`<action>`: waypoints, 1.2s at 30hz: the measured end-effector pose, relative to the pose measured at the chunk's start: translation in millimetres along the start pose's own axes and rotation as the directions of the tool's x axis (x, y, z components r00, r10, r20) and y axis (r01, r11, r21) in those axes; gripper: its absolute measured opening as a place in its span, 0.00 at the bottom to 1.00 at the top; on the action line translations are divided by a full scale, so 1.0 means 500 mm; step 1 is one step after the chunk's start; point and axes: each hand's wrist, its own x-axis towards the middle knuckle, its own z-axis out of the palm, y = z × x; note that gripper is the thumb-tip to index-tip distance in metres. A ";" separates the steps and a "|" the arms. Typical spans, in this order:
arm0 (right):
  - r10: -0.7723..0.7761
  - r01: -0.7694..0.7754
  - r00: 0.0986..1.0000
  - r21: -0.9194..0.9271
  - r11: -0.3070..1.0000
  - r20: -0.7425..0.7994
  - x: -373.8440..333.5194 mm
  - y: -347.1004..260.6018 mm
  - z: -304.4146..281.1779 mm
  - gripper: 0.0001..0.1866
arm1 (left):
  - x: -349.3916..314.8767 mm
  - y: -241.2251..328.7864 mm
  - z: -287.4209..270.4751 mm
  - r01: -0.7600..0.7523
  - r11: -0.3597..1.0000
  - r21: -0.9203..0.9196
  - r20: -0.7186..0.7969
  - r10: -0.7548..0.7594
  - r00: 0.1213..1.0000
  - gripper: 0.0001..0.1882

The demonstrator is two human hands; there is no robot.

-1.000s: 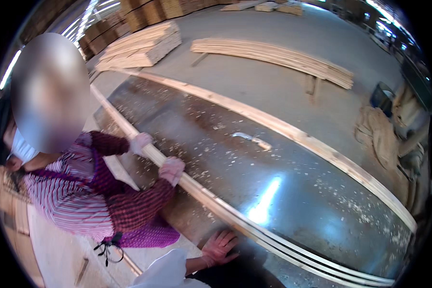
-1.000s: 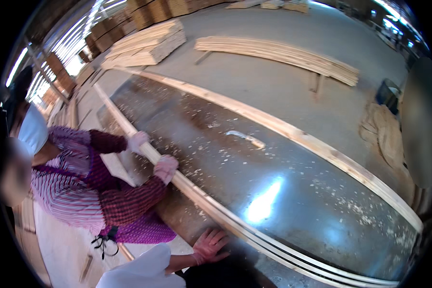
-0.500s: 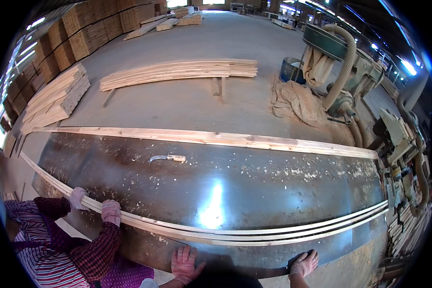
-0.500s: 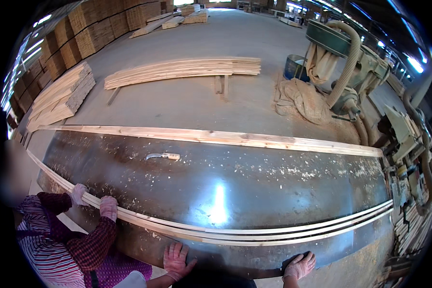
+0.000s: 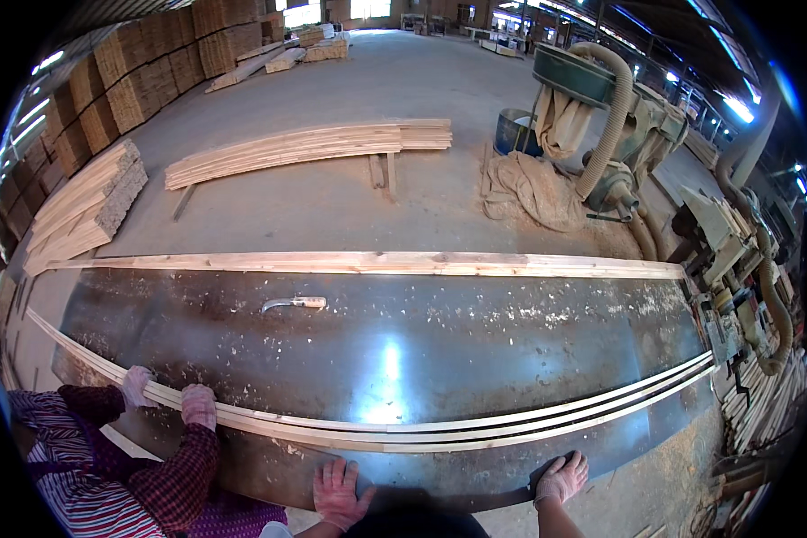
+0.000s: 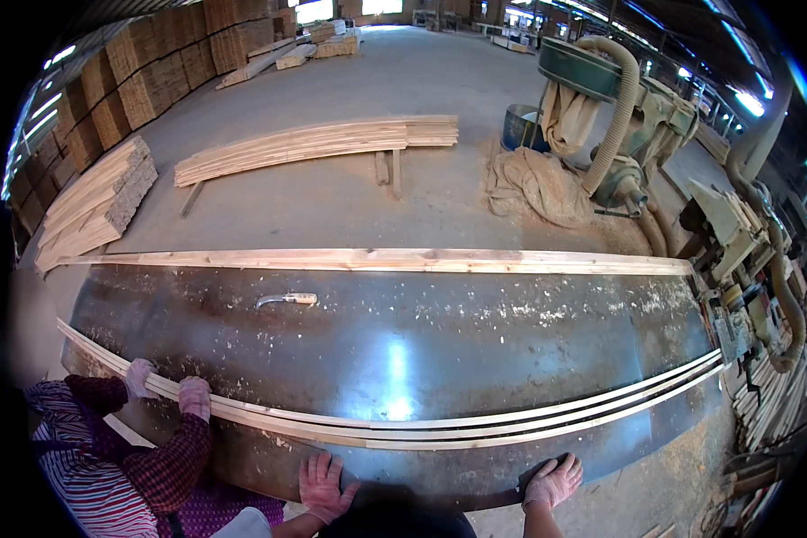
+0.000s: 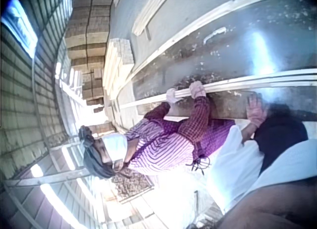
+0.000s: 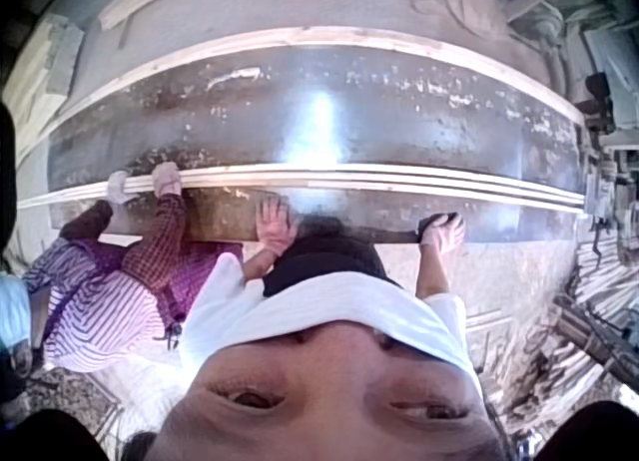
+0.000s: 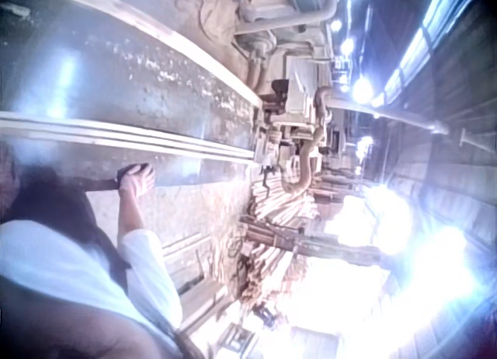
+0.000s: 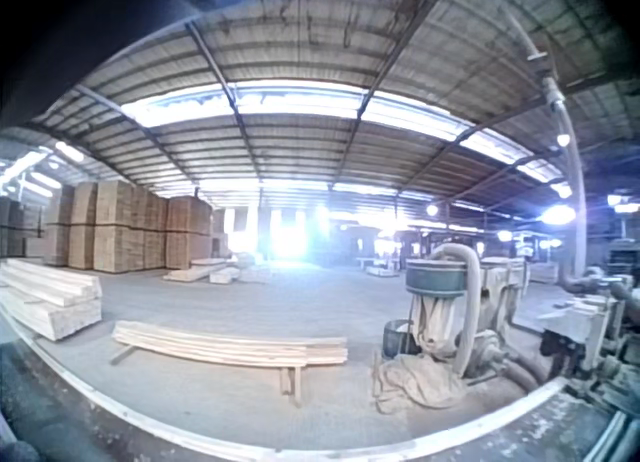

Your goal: The person feeds wood strips into a machine and then works with another person to align and move the processed strips on a workbench.

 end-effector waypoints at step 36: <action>-0.022 0.022 0.999 0.001 1.000 -0.044 0.004 0.011 0.019 0.28 | -0.005 -0.004 0.011 0.009 1.000 0.018 0.021 -0.009 1.000 0.38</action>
